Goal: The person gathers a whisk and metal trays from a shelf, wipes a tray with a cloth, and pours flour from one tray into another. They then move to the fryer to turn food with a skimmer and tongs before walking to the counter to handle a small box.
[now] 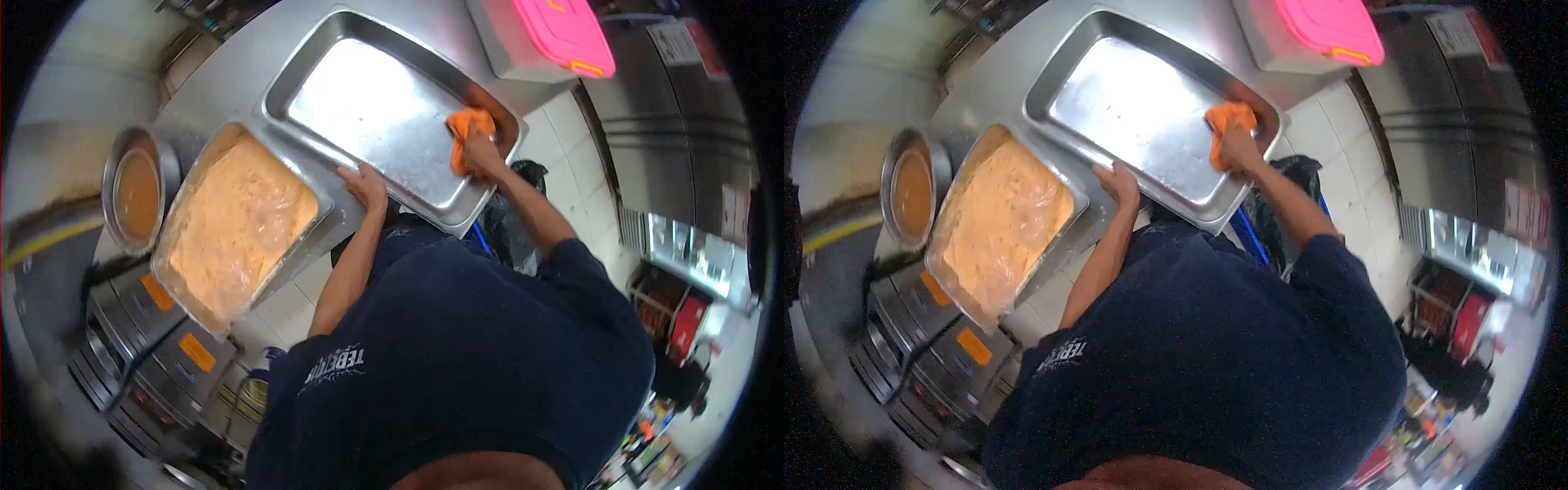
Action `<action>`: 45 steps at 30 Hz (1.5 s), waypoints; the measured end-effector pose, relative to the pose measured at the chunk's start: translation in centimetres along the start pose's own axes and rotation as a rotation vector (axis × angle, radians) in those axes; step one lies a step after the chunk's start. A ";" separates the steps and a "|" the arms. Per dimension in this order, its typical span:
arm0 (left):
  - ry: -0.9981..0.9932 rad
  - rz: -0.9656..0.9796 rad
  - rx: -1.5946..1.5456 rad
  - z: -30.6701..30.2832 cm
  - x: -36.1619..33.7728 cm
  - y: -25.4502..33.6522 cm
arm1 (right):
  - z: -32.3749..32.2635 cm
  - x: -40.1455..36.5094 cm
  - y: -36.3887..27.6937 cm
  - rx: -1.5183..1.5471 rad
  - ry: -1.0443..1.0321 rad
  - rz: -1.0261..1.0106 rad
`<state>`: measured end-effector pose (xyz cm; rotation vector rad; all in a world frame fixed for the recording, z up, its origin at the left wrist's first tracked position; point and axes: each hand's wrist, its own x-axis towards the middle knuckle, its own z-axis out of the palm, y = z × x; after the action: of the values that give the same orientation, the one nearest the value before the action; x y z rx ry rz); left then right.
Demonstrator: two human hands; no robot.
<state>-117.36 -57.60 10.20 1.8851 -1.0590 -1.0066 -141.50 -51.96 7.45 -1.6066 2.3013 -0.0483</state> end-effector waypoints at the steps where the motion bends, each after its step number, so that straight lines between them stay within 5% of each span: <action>1: -0.030 -0.032 0.021 -0.2 0.3 -0.2 | 0.1 -0.9 -1.9 -0.174 0.083 -0.304; 2: 0.041 0.021 0.054 -0.1 0.0 -0.3 | 0.1 -1.2 -4.1 0.078 -0.288 -0.064; 3: -0.032 -0.021 0.078 -0.8 0.1 0.5 | 1.0 -2.1 -6.9 0.167 -0.316 0.031; 5: 0.081 0.108 0.013 -0.6 0.6 -1.0 | 3.2 -3.4 -10.9 0.354 -0.294 -0.125; 7: -0.173 0.046 -0.092 -1.7 0.3 0.4 | 2.9 -2.3 -12.8 0.447 -0.315 -0.196; 9: -0.223 0.021 -0.128 -1.7 0.6 0.1 | 2.2 0.5 -14.5 0.532 -0.338 -0.280; 12: -0.309 0.033 -0.136 -1.7 1.0 -1.8 | 1.0 4.5 -17.4 1.066 -0.790 -0.231; 17: -0.443 0.128 -0.255 -2.1 2.3 -4.3 | -2.8 9.1 -21.5 1.458 -1.135 -0.041; 18: -0.609 -0.285 -0.389 -3.9 1.7 -2.8 | -3.5 9.4 -21.3 1.577 -1.160 -0.092; 19: -0.593 -0.283 -0.403 -6.3 1.0 -1.9 | -4.1 9.4 -21.3 1.703 -1.188 -0.144; 20: -0.789 -0.201 -0.260 -8.9 0.3 -1.4 | -5.7 7.9 -21.6 1.712 -0.962 -0.245; 21: -0.973 -0.121 -0.114 -11.4 0.0 -1.2 | -7.4 5.5 -22.6 1.567 -0.581 -0.603; 22: -0.942 -0.132 -0.131 -13.9 -0.1 -1.5 | -8.4 3.5 -22.9 1.658 -0.648 -0.602; 24: -1.332 -0.183 -0.157 -19.0 -0.2 -2.9 | -10.4 -0.4 -23.6 1.836 -0.792 -0.586; 26: -1.375 -0.249 -0.055 -23.6 0.5 -7.0 | -12.5 -4.9 -25.9 1.476 -0.650 0.086; 27: -1.323 -0.329 0.028 -26.2 0.7 -9.0 | -6.8 -2.9 -21.8 1.055 -0.623 -0.415; 29: -1.231 -0.431 0.221 -32.1 1.1 -11.8 | -8.6 -7.3 -23.8 1.165 -1.184 -0.282; 30: -1.185 -0.444 0.325 -35.3 1.3 -12.6 | -7.1 -8.7 -23.6 1.199 -1.154 -0.247; 32: -1.045 -0.456 0.323 -41.4 1.2 -15.2 | -3.3 -10.3 -22.6 0.689 -1.022 -0.252; 34: -0.758 -0.677 0.117 -47.0 2.4 -19.9 | -0.2 -11.9 -22.6 0.787 -0.662 -0.038; 36: -0.452 -0.676 0.170 -51.6 3.7 -22.0 | 1.8 -11.9 -23.3 0.890 -0.468 0.052; 39: -0.168 -0.582 0.093 -55.0 7.6 -24.6 | 1.4 -12.3 -27.3 0.558 -0.117 0.061; 41: 0.120 -0.353 -0.211 -55.8 11.1 -23.9 | 0.5 -13.2 -30.7 0.396 0.353 -0.239; 43: 0.065 -0.288 -0.237 -54.7 12.7 -20.4 | 1.7 -12.5 -31.7 0.498 0.458 -0.259; 45: -0.002 -0.239 -0.270 -53.7 14.9 -19.5 | 1.6 -13.1 -33.6 0.575 0.250 -0.093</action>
<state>-58.62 -51.64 11.85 1.8131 -0.6687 -1.2210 -106.49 -51.84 16.50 -1.4510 2.0989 -0.8906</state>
